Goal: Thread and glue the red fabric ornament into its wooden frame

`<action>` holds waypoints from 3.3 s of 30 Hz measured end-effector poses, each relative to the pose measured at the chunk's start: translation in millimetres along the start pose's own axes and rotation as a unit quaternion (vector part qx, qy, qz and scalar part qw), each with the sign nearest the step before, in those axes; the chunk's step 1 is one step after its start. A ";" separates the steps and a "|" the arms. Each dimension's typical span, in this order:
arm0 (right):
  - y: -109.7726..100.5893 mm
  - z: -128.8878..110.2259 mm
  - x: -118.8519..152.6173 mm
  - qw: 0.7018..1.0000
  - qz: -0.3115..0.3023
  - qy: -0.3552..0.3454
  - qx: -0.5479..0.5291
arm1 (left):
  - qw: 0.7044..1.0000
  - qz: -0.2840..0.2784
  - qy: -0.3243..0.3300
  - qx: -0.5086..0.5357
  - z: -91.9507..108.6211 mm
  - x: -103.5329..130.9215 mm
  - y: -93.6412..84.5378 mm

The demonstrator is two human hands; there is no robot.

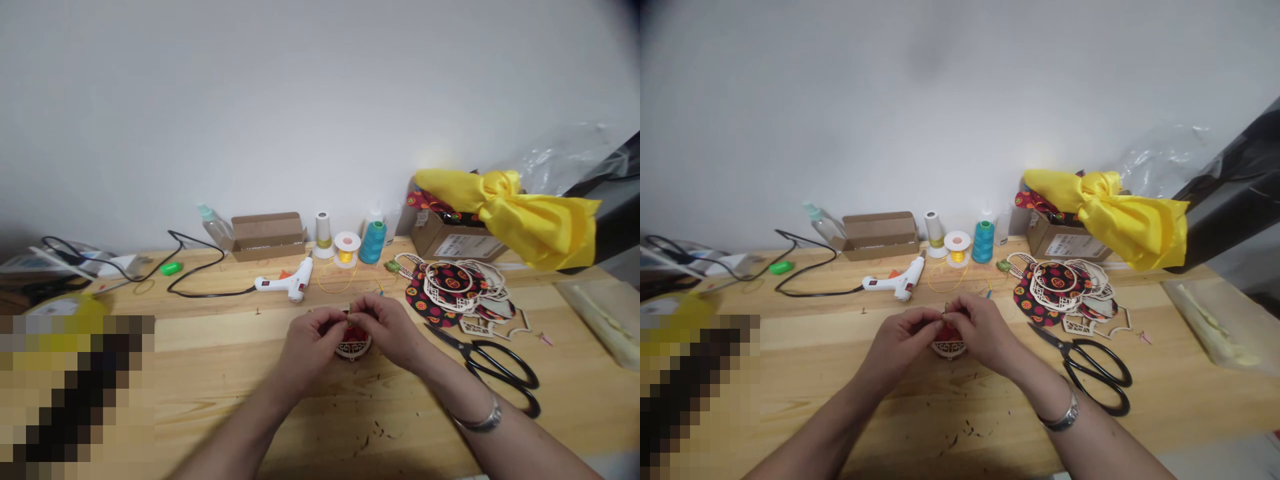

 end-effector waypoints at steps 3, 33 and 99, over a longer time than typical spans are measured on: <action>-0.2 0.5 -0.6 1.000 -0.005 0.012 -0.010 | 0.999 -0.013 -0.031 0.041 -1.5 0.0 1.8; 17.4 14.2 4.0 0.955 -0.075 0.147 -0.248 | 0.965 -0.050 -0.096 0.240 -16.7 -0.3 7.5; 0.5 9.3 4.0 0.980 0.026 0.119 -0.156 | 0.976 -0.027 -0.115 0.185 -15.7 6.3 12.8</action>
Point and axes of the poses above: each hand's wrist, its own x-axis away from the middle knuckle, its own y-axis out of the palm, z = x × y, the point moved 10 cm from there along -x, towards the middle knuckle, and after that the axes turned 5 degrees about z, right-handed, at the moved point
